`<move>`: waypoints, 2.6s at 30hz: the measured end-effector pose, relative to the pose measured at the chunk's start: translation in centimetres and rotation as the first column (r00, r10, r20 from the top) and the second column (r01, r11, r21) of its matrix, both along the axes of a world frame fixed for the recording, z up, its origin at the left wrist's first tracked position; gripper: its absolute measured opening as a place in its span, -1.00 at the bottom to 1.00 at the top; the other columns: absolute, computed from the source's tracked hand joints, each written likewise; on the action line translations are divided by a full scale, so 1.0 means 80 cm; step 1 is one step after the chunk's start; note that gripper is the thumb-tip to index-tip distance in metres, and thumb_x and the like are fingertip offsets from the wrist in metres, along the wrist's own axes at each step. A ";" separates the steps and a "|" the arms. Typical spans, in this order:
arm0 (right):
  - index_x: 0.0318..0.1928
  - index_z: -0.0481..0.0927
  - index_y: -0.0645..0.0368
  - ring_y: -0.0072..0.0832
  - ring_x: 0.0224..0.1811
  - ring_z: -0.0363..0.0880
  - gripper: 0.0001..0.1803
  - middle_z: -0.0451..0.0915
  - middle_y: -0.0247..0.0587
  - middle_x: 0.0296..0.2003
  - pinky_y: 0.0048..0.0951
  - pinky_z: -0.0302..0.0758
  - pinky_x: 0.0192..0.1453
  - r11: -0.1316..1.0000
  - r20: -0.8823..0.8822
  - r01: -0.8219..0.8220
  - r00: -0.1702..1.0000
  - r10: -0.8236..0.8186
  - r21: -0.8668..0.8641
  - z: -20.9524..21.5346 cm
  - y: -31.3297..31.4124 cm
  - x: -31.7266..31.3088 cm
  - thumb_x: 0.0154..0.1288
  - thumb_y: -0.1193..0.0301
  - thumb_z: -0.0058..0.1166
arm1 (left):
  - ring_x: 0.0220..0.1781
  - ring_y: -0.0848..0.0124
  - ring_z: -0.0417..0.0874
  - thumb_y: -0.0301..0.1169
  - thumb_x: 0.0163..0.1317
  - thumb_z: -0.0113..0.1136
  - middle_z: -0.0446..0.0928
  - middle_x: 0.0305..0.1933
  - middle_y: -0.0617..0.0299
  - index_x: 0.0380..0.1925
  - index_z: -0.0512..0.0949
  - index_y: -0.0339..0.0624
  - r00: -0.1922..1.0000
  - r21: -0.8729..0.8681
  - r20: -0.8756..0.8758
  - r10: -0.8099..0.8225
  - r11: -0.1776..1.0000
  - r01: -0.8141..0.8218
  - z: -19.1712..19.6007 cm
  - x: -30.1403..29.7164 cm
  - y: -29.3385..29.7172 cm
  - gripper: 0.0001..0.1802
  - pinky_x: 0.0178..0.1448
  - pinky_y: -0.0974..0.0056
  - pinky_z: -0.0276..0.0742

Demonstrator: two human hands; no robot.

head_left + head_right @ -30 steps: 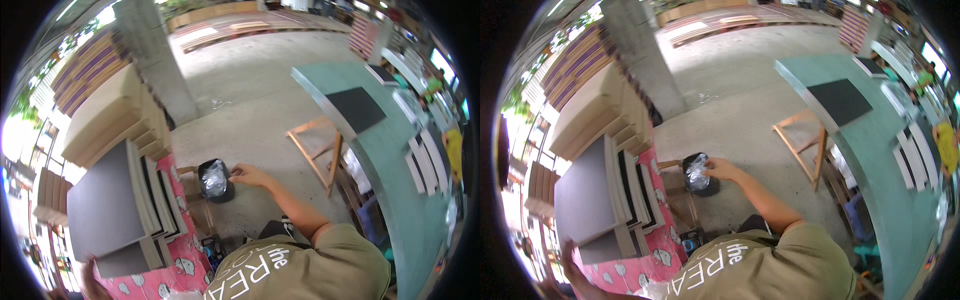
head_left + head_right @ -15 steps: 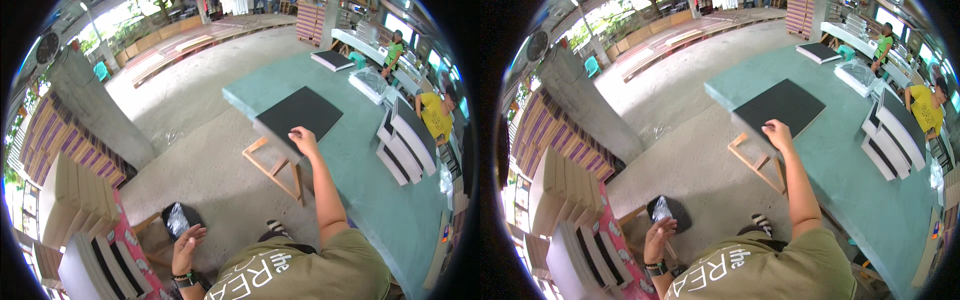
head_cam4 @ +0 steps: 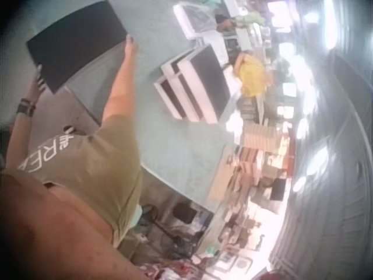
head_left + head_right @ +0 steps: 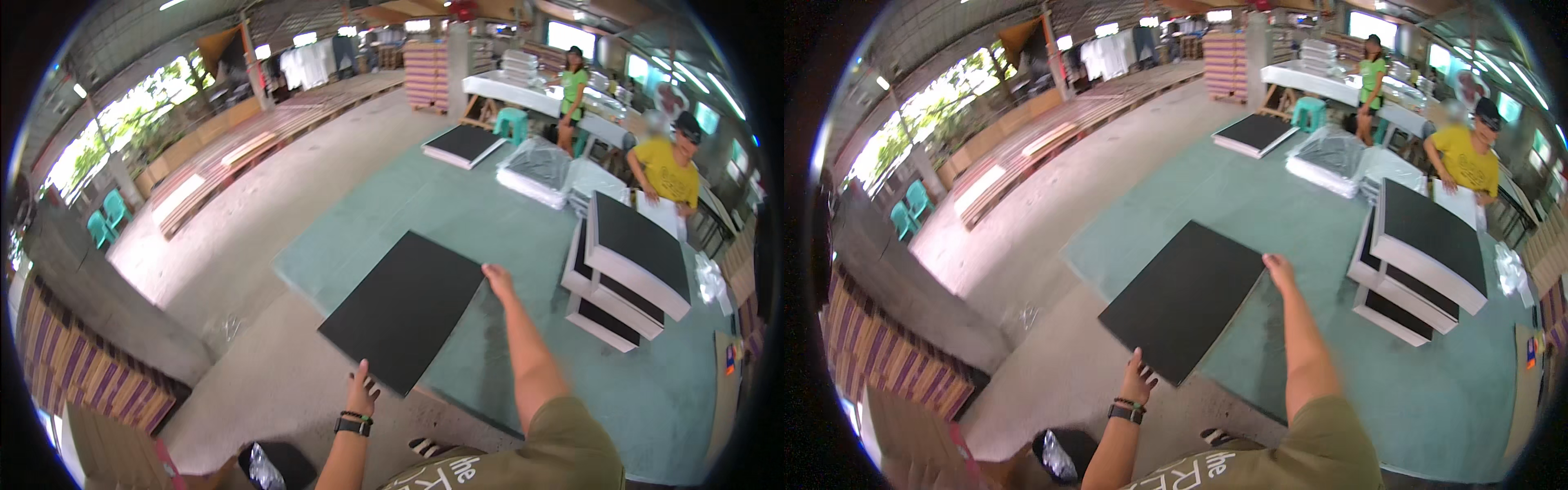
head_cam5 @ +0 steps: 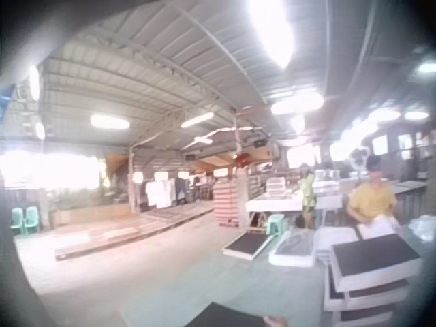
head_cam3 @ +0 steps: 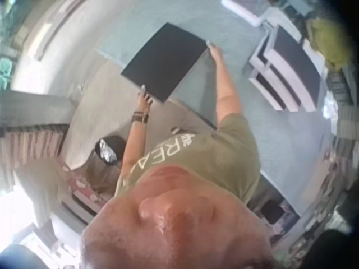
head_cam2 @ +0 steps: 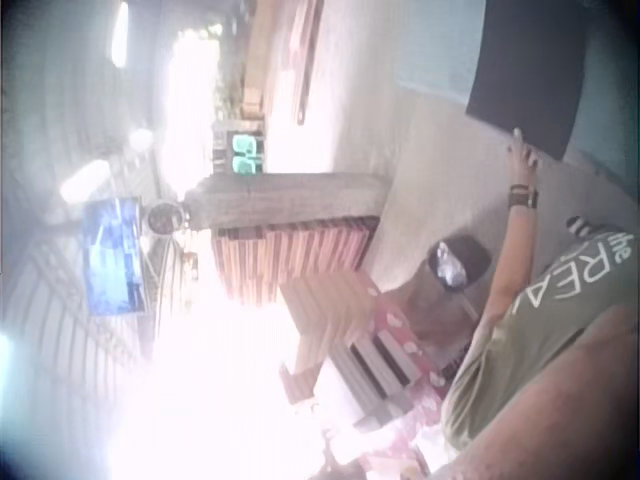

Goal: The person carries stacks of black-covered boards between tables, organizes plastic bags, and prepares a large sheet of brown paper by using a tape dispenser.

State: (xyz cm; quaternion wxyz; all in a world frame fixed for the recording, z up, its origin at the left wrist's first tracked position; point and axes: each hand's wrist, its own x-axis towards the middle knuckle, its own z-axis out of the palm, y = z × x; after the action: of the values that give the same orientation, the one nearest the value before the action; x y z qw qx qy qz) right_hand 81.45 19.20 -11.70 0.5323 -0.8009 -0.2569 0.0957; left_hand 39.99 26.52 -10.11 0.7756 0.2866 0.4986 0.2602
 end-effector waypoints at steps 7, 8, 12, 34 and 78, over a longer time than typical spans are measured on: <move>-0.49 0.48 0.30 -0.33 -0.50 0.40 -0.43 0.49 -0.13 -0.56 -0.33 0.33 -0.37 0.991 -0.008 -0.063 0.998 0.063 -0.120 -0.008 -0.029 -0.009 0.02 -0.08 0.04 | -0.03 0.24 0.44 -0.21 0.01 0.16 0.43 -0.04 0.16 -0.05 0.34 -0.27 0.938 0.068 0.344 0.052 0.994 -0.080 -0.027 0.018 0.020 -0.47 0.13 0.21 0.29; -0.41 0.53 0.30 -0.37 -0.47 0.41 -0.44 0.49 -0.19 -0.54 -0.38 0.36 -0.34 0.969 -0.127 -0.157 0.983 0.134 -0.191 -0.003 -0.051 -0.009 0.04 -0.07 0.04 | -0.02 0.22 0.44 -0.23 0.01 0.15 0.42 -0.03 0.15 -0.04 0.34 -0.28 0.945 0.054 0.323 0.059 0.995 -0.080 -0.020 0.005 0.015 -0.47 0.13 0.19 0.29; -0.21 0.55 0.26 -0.41 -0.33 0.47 -0.40 0.54 -0.24 -0.36 -0.42 0.40 -0.21 0.766 -0.457 -0.477 0.847 0.271 -0.431 0.031 -0.098 -0.039 0.04 -0.08 0.05 | 0.01 0.18 0.42 -0.26 0.02 0.10 0.41 -0.01 0.11 0.00 0.31 -0.33 0.953 0.014 0.302 0.004 1.000 -0.009 0.012 -0.067 -0.025 -0.45 0.14 0.17 0.28; -0.01 0.38 0.39 -0.33 -0.10 0.48 -0.38 0.51 -0.05 -0.14 -0.35 0.37 0.02 0.616 -0.421 -0.771 0.618 0.663 -0.162 0.093 -0.027 -0.280 0.09 0.11 0.11 | -0.05 0.20 0.49 -0.20 0.02 0.20 0.44 -0.04 0.01 -0.03 0.36 -0.36 0.886 -0.175 0.233 0.402 0.913 -0.368 -0.085 -0.224 -0.156 -0.43 0.01 0.16 0.44; -0.14 0.43 0.29 -0.46 -0.49 0.47 -0.53 0.53 -0.15 -0.41 -0.45 0.39 -0.40 -0.633 0.344 -0.578 -0.816 0.465 -0.515 0.490 0.186 -1.453 0.10 0.13 0.04 | -0.39 0.47 0.55 -0.12 0.04 0.14 0.53 -0.29 0.29 -0.26 0.48 -0.06 0.150 0.504 0.308 0.939 -0.027 -0.864 0.323 -0.882 -0.466 -0.67 -0.35 0.34 0.47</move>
State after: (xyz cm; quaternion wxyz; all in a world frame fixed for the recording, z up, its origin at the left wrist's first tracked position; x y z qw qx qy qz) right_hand -34.79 34.10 27.52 0.0590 0.0164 -0.9711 0.2307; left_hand -30.58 -10.78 15.73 0.2518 0.1278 0.5016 0.8177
